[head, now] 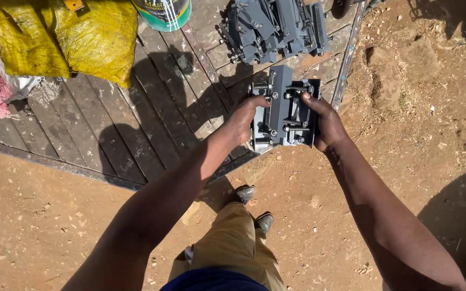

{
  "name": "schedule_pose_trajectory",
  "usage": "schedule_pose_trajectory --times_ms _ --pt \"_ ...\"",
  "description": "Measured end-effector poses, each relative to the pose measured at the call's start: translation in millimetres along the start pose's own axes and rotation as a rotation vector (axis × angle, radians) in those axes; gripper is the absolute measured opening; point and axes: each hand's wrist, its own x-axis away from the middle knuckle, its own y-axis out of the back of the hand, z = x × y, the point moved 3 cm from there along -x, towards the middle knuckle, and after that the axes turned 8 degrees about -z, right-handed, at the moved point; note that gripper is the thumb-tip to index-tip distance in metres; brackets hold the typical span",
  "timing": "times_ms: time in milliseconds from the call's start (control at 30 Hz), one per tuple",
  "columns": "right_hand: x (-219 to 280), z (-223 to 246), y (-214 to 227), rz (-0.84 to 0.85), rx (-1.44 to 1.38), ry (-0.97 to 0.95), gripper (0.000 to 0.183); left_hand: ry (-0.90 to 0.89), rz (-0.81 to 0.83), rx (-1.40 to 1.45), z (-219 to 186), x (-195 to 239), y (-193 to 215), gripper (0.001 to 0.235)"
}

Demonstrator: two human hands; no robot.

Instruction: The person assembles metal hardware components by inserting threaded rods into rectangular metal plates and securing them with nuts. The person repeatedly picks up plates and rods, aligns the parts, and tightens the nuts by hand, stacking the finished assemblies on a wooden workbench.

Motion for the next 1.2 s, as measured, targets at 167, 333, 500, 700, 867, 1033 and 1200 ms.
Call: schedule_pose_trajectory --times_ms 167,333,500,700,867,1033,1200 --pt "-92.8 6.7 -7.3 0.061 0.126 0.119 0.064 -0.226 -0.108 -0.341 -4.0 -85.2 -15.3 0.108" --pt "-89.4 18.5 -45.9 -0.11 0.692 0.267 0.096 -0.616 -0.478 -1.018 15.5 -113.0 -14.5 0.091" --pt "-77.1 0.2 -20.5 -0.283 0.854 0.316 0.085 -0.45 -0.576 -0.951 70.5 -177.9 0.0 0.065" --pt "-124.0 -23.4 2.8 -0.357 0.83 0.349 0.061 -0.509 -0.723 -0.828 56.4 -147.9 -6.5 0.062" --pt "-110.9 -12.8 0.8 -0.536 0.874 0.595 0.029 -0.57 -0.776 -0.846 10.8 -111.3 0.0 0.052" --pt "-94.1 -1.3 -25.7 -0.706 0.9 0.783 0.027 -0.682 -0.893 -1.014 -21.6 -108.5 2.8 0.071" --pt "-95.7 11.8 -42.7 -0.228 0.523 0.55 0.045 -0.681 -0.591 -1.021 -32.3 -76.5 -11.5 0.082"
